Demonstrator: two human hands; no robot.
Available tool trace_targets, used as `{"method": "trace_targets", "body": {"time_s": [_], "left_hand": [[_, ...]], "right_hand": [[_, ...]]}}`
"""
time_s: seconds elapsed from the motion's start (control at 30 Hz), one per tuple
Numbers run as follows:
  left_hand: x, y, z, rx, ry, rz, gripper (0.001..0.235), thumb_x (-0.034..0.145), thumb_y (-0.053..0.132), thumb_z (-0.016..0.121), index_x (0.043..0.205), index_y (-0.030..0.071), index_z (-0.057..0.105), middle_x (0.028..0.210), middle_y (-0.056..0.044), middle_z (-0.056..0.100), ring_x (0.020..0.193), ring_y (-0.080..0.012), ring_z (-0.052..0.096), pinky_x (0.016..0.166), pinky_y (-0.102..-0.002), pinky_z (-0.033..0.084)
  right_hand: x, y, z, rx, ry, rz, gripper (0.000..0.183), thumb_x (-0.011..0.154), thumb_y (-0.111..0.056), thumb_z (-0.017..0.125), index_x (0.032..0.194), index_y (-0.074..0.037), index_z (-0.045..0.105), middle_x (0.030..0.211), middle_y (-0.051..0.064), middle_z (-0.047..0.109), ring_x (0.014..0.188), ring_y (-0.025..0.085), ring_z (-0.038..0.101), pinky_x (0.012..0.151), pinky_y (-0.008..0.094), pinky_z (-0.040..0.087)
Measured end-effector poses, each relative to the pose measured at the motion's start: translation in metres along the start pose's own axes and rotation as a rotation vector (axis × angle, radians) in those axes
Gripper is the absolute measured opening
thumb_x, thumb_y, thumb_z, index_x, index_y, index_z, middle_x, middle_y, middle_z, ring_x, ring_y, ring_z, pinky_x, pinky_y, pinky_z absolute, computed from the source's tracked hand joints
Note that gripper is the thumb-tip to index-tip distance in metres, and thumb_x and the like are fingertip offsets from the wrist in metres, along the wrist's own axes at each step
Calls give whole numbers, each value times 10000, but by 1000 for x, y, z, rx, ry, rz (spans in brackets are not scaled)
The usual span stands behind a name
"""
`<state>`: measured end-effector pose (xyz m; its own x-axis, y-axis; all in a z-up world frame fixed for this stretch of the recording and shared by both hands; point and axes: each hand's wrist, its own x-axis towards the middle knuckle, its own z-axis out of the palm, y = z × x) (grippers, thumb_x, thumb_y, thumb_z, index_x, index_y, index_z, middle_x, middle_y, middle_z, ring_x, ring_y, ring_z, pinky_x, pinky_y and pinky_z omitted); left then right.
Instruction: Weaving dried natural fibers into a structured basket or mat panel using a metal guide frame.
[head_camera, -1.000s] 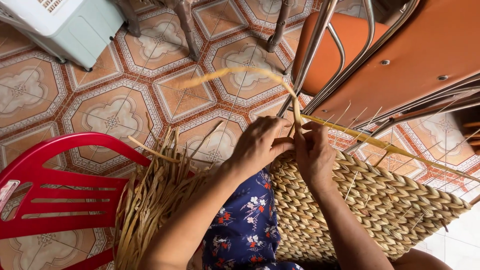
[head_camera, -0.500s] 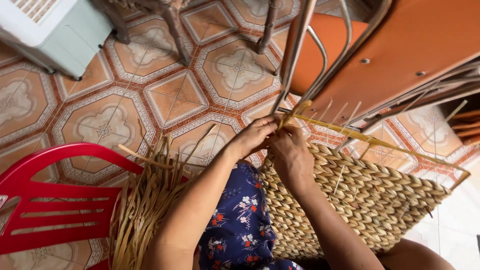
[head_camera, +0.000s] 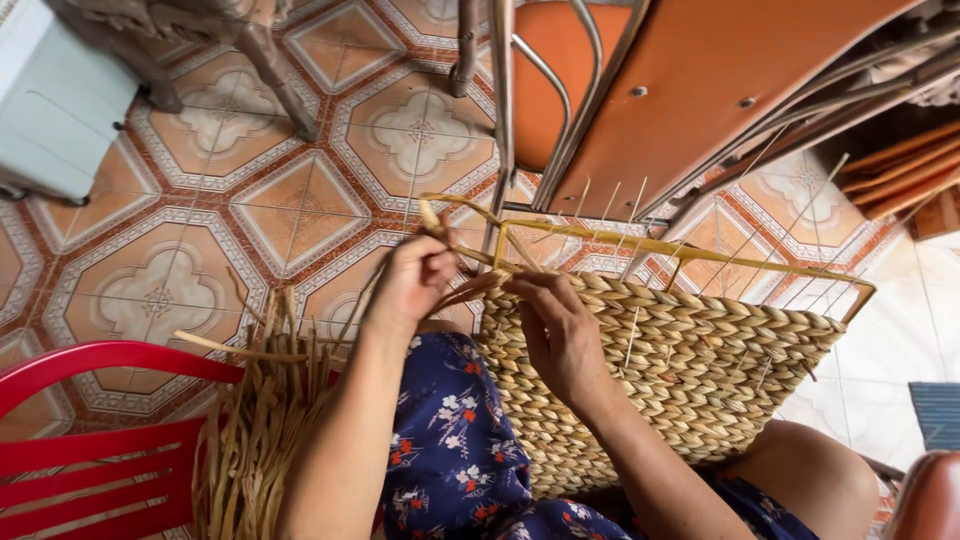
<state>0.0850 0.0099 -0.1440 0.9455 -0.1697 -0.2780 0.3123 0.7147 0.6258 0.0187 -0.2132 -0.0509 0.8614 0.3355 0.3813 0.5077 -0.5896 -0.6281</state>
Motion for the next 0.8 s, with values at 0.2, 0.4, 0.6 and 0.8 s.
{"method": "trace_targets", "body": {"time_s": [0.2, 0.4, 0.6, 0.8], "left_hand": [[-18, 4, 19, 325, 3, 201, 179, 938, 158, 642, 1100, 84, 659, 778, 33, 575, 527, -22, 418, 418, -163, 308], [9, 2, -35, 8, 513, 416, 320, 988, 383, 638, 1098, 85, 682, 766, 2, 609, 569, -52, 505, 466, -200, 424], [-22, 8, -2, 635, 378, 217, 696, 971, 649, 401, 1262, 72, 660, 978, -94, 753, 866, -173, 710, 821, -333, 581], [-39, -6, 26, 1202, -45, 168, 695, 915, 625, 585, 1289, 44, 663, 1211, -121, 749, 1139, -220, 712, 993, -381, 544]], "right_hand": [[-8, 6, -4, 94, -59, -60, 230, 953, 41, 596, 1137, -32, 715, 1153, 119, 705, 959, 231, 745, 781, 325, 647], [9, 6, -18, 60, -150, -192, 207, 949, -14, 649, 1135, -62, 727, 1103, 82, 735, 942, 222, 746, 808, 337, 642], [80, -2, -31, -156, -206, -480, 207, 945, -127, 692, 1138, -64, 729, 1081, 81, 737, 931, 218, 700, 817, 397, 611], [128, 10, 15, -616, -503, -485, 303, 1051, -329, 528, 1026, -121, 747, 939, 38, 750, 832, 195, 735, 899, 422, 581]]}}
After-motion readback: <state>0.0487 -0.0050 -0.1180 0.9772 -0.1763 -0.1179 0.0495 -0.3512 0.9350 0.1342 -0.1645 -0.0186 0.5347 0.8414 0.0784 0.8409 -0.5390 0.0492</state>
